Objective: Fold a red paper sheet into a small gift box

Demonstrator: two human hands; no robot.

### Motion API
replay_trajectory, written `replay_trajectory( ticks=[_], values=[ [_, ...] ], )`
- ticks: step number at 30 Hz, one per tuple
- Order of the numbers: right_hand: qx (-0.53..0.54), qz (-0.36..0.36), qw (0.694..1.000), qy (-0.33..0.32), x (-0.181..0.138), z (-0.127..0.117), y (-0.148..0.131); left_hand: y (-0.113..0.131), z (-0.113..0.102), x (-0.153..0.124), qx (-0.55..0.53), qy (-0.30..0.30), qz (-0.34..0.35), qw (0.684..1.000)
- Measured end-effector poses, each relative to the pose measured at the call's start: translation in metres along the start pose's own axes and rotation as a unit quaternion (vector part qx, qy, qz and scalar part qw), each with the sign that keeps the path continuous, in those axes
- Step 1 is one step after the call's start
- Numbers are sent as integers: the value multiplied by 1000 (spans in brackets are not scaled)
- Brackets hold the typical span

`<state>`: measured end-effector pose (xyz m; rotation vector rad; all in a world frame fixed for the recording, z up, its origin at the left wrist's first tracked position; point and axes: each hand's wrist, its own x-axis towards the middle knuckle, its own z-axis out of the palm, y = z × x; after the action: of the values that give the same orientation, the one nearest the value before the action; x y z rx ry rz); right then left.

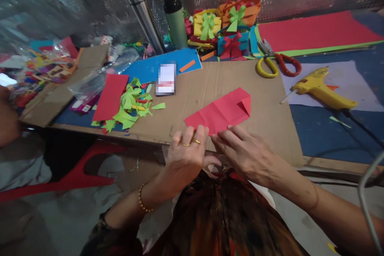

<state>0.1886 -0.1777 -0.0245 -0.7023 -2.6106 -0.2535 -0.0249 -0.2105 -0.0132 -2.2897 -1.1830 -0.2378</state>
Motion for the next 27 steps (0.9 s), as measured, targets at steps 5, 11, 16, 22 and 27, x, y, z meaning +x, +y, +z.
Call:
replay_trajectory(
  ticks=[5,11,16,22,27],
  values=[
    [-1,-16,1000,20,2,-2,1,-2,11,-2,-38,9,16,999],
    [10,1,1000,9,-1,1,1,-4,22,-9,-82,44,-18,995],
    [15,18,1000,-10,-1,3,-1,-2,23,-14,-111,70,-30,991],
    [9,12,1000,-1,0,1,-2,-2,20,-16,-120,51,-31,991],
    [14,3,1000,2,-1,0,-1,-4,18,-16,-111,28,-23,993]
  ],
)
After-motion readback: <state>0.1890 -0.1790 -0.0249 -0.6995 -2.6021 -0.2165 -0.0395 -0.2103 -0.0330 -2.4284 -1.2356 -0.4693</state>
